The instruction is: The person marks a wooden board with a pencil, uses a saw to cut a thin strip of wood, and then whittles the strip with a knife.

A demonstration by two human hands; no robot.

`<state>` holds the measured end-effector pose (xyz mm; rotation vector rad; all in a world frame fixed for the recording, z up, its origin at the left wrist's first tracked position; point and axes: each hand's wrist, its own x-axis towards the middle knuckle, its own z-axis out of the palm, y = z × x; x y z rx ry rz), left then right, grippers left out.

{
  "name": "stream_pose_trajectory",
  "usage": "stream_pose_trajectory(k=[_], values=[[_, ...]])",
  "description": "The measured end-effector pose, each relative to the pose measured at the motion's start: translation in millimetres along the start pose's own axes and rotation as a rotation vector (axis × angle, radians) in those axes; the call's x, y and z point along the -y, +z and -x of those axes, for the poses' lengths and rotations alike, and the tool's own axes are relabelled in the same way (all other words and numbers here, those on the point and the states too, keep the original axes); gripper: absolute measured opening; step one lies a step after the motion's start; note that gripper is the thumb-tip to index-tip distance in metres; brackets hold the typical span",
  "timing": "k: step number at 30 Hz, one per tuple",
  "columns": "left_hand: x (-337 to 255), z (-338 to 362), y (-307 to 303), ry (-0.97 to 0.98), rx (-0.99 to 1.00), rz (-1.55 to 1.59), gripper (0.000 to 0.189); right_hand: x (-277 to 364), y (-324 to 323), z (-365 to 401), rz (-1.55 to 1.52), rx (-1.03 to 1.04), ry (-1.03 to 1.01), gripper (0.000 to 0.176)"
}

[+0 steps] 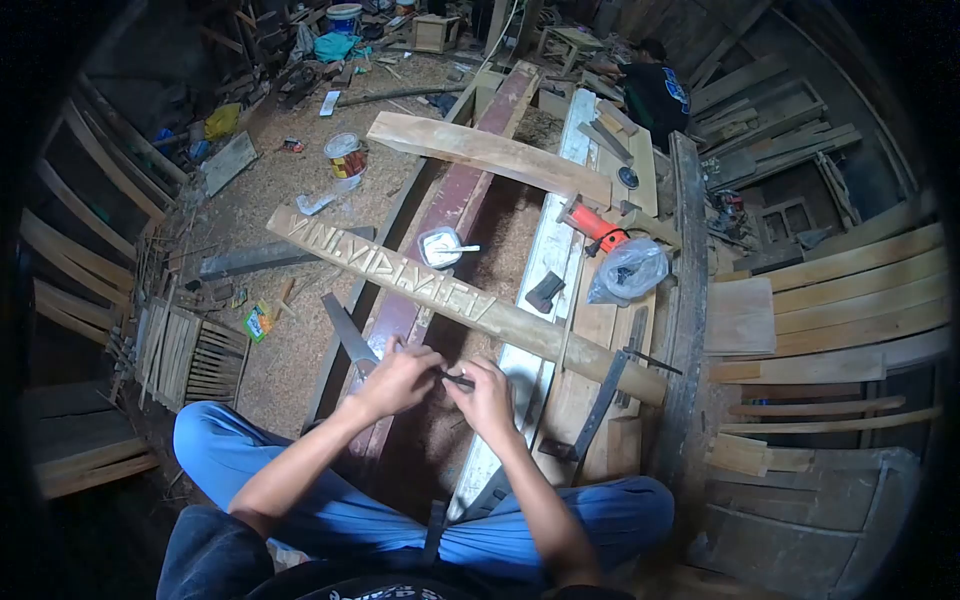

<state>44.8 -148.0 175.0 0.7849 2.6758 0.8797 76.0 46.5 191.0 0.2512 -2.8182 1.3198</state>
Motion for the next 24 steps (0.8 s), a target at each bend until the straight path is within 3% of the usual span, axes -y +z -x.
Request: stream_pose_trajectory(k=[3, 7, 15, 16, 21, 24], values=[[-29, -4, -43, 0.032, 0.013, -0.26, 0.027, -14, -5, -8, -0.004, -0.073, -0.051, 0.016], [-36, -7, -42, 0.124, -0.043, -0.459, 0.029, -8, -7, -10, 0.035, -0.131, -0.122, 0.013], [-30, 8, 10, 0.036, -0.072, -0.25, 0.031, -18, 1, 16, 0.231, -0.031, -0.101, 0.011], [-24, 11, 14, 0.01, -0.047, -0.248, 0.032, -21, 0, 16, 0.235, 0.026, -0.101, 0.021], [-12, 20, 16, -0.023, -0.067, -0.209, 0.031, -19, 9, 24, 0.084, 0.062, -0.027, 0.037], [-9, 19, 14, -0.04, -0.011, -0.238, 0.045, -15, 18, 24, 0.073, -0.026, -0.062, 0.046]])
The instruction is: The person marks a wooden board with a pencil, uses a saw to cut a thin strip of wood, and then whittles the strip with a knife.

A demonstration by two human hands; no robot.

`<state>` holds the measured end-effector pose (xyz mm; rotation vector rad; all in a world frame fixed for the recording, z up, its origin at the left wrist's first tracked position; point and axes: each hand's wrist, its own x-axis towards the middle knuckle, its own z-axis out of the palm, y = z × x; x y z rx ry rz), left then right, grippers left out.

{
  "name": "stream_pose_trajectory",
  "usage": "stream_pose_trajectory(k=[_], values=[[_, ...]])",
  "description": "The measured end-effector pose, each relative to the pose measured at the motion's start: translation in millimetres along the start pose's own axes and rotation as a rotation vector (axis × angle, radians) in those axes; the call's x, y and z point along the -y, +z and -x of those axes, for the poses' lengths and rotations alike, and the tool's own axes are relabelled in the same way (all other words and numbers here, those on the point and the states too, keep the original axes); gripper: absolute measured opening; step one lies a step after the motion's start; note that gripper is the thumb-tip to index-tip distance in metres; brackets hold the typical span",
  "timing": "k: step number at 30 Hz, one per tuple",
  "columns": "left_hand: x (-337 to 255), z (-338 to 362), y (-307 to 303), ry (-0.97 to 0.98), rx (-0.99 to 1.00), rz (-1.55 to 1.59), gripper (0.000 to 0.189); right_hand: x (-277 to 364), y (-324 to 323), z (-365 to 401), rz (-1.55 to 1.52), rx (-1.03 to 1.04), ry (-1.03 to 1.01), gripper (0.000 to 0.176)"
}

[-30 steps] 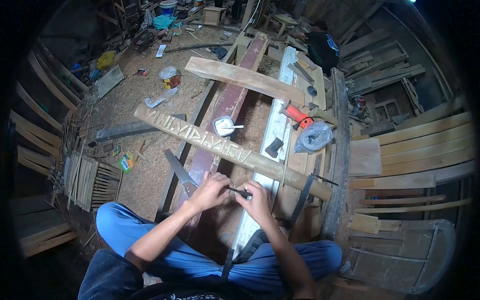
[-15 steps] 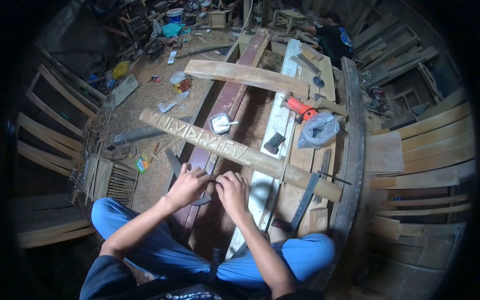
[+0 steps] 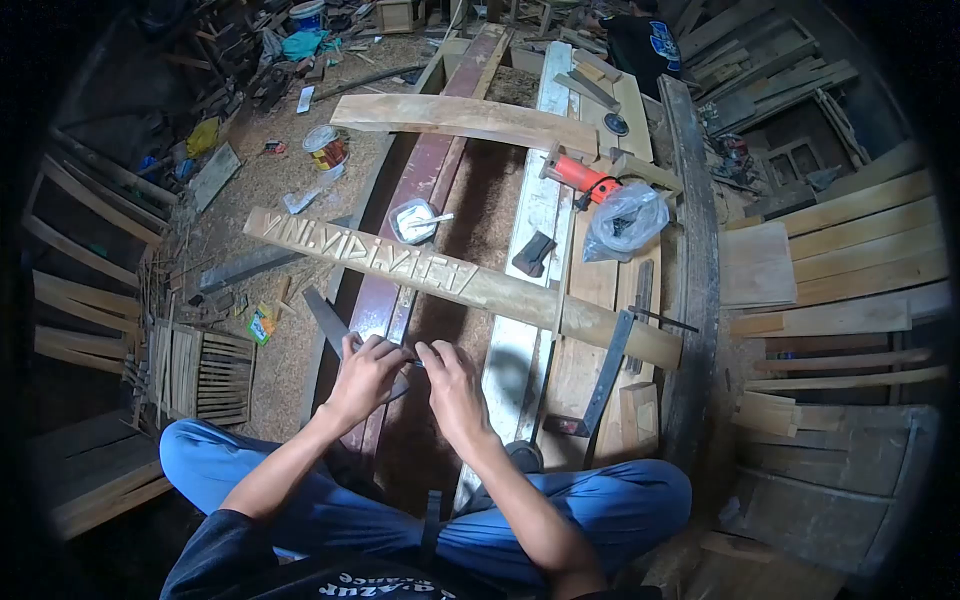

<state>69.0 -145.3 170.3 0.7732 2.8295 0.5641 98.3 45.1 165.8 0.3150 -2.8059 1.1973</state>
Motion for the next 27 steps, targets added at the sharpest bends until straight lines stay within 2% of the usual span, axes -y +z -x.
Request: stream_pose_trajectory(k=[7, 11, 13, 15, 17, 22, 24, 25, 27], values=[[4, -4, -5, -0.024, -0.029, 0.003, 0.049, 6, -3, -13, -0.065, -0.027, -0.053, 0.048], [5, -2, -3, 0.012, -0.049, -0.012, 0.05, 13, -2, -14, -0.095, -0.132, -0.095, 0.044], [3, -2, -3, 0.01, -0.048, -0.012, 0.05, 10, -3, -13, -0.15, -0.17, -0.002, 0.041], [1, -4, -4, 0.009, -0.046, -0.013, 0.05, 2, -1, -14, -0.151, -0.208, 0.01, 0.04], [-1, -6, -4, 0.009, -0.099, -0.017, 0.042, -2, -2, -14, -0.379, -0.188, 0.18, 0.041], [-4, -10, -1, 0.01, -0.113, -0.005, 0.039, 0, -5, -17, -0.391, -0.189, 0.254, 0.04], [-4, -11, -1, 0.01, -0.126, 0.005, 0.038, -9, -2, -16, -0.062, -0.177, -0.042, 0.03], [-4, -12, -3, 0.016, -0.117, 0.006, 0.041, -11, -1, -14, -0.063, -0.179, -0.042, 0.03], [-3, -14, -5, 0.02, -0.107, 0.002, 0.045, -8, 0, -12, 0.056, -0.085, -0.015, 0.019]])
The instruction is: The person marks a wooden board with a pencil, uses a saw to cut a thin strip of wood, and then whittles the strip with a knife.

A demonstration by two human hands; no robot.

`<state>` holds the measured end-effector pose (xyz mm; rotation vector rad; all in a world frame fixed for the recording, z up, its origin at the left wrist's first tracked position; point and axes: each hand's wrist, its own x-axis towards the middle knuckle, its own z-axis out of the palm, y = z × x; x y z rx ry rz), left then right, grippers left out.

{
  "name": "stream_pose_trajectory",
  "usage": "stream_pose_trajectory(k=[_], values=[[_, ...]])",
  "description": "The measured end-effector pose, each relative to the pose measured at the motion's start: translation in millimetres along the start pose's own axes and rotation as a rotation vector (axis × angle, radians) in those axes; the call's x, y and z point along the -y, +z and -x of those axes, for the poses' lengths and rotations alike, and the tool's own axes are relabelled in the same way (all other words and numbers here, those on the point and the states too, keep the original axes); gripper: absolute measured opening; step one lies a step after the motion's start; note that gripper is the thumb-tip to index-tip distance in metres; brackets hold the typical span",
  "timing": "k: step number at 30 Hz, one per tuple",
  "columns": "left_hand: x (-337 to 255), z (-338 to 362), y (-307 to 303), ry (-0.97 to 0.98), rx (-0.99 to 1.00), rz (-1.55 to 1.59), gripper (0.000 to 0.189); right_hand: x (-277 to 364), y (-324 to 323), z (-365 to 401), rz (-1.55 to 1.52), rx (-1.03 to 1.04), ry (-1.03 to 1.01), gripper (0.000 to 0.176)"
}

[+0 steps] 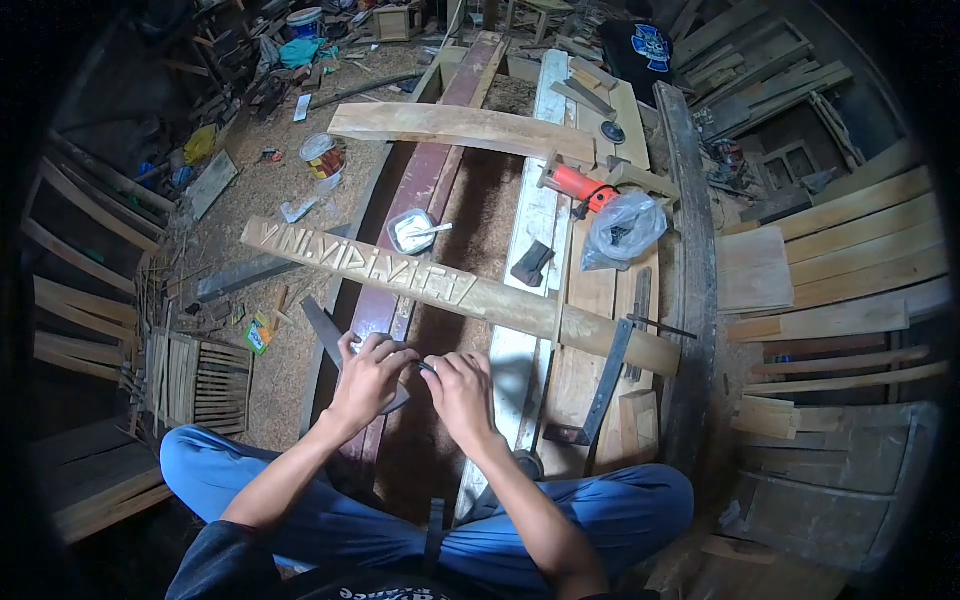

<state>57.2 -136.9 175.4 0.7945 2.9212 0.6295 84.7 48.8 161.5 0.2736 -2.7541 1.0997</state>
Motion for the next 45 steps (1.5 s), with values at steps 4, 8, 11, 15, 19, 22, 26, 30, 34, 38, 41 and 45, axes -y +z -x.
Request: stream_pose_trajectory(k=[4, 8, 11, 15, 19, 22, 26, 30, 34, 38, 41, 45], values=[[-3, 2, 3, -0.008, 0.015, 0.039, 0.047, 7, -6, -3, 0.092, 0.016, 0.01, 0.016], [0, 5, 9, 0.02, -0.033, 0.024, 0.044, 2, 0, 2, 0.089, 0.032, -0.015, 0.016], [3, 2, 1, -0.01, -0.041, 0.002, 0.044, 12, -8, -4, 0.101, 0.02, -0.026, 0.018], [5, 3, -2, -0.021, 0.006, -0.01, 0.047, 2, -4, -5, -0.013, 0.01, -0.037, 0.041], [9, 6, 0, -0.022, -0.037, -0.007, 0.048, 9, -3, -8, -0.047, 0.026, -0.028, 0.053], [12, 8, -3, -0.029, -0.044, -0.012, 0.048, 4, -3, -10, -0.039, 0.028, -0.064, 0.062], [15, 8, -7, -0.052, -0.052, -0.007, 0.047, 5, -5, -17, -0.125, 0.003, 0.001, 0.061], [18, 8, -8, -0.077, -0.058, 0.007, 0.044, 7, -1, -20, -0.144, -0.033, -0.028, 0.054], [23, 9, -6, -0.084, -0.069, 0.023, 0.042, 6, 6, -20, -0.159, 0.005, -0.004, 0.035], [24, 8, -3, -0.051, -0.091, 0.013, 0.041, 10, -4, -24, 0.031, 0.023, -0.133, 0.021], [22, 8, -2, -0.027, -0.103, 0.018, 0.039, 6, 1, -21, 0.096, 0.034, -0.169, 0.018], [25, 9, 0, 0.055, -0.154, 0.047, 0.037, 6, -2, -21, 0.095, 0.062, -0.157, 0.017]])
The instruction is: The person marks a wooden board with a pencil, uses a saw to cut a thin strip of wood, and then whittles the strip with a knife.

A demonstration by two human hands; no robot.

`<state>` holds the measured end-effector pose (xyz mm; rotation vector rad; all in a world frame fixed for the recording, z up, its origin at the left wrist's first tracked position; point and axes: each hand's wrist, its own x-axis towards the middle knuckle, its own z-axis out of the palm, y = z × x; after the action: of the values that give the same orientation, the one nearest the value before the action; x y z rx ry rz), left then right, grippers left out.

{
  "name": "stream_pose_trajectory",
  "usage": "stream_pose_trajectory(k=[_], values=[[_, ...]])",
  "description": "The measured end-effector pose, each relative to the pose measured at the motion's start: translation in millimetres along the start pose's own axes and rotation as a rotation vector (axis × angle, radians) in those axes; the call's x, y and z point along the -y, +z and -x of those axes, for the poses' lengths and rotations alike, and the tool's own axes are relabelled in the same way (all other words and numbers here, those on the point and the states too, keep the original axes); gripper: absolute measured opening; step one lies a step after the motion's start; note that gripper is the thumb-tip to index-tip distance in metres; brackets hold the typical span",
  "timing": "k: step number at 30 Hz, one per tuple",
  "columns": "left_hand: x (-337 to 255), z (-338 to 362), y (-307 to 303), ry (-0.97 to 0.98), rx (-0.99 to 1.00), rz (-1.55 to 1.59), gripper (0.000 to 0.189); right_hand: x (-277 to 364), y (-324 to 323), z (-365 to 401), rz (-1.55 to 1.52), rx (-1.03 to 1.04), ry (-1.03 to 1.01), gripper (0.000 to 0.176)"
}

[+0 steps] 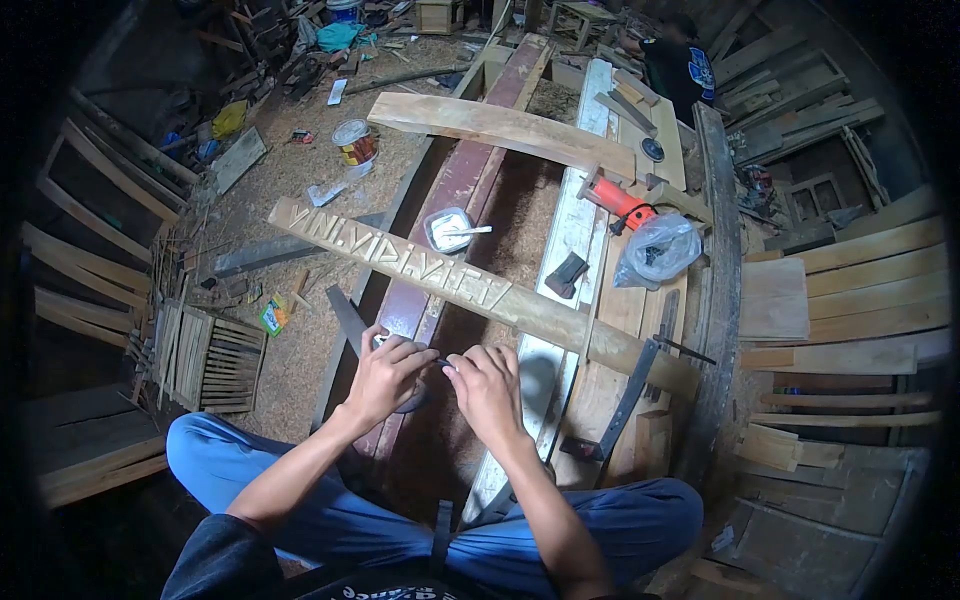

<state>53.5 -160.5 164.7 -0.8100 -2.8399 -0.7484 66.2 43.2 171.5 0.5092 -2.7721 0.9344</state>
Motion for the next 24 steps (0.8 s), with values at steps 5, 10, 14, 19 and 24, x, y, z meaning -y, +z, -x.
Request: stream_pose_trajectory(k=[5, 10, 14, 19, 24], values=[[-3, -4, -3, 0.034, 0.025, 0.053, 0.044, -1, -4, -2, 0.017, -0.019, -0.051, 0.013], [-3, -7, -4, 0.062, -0.095, 0.173, 0.035, 4, -4, -7, 0.025, -0.052, -0.016, 0.013], [1, -3, -4, 0.026, -0.097, 0.165, 0.033, 12, -5, -11, 0.009, -0.078, -0.022, 0.014], [6, -3, -6, 0.055, -0.121, 0.193, 0.03, 16, -7, -15, 0.003, -0.075, -0.051, 0.014], [5, -5, -8, 0.085, -0.128, 0.238, 0.026, 12, -7, -13, 0.02, -0.089, -0.055, 0.015]])
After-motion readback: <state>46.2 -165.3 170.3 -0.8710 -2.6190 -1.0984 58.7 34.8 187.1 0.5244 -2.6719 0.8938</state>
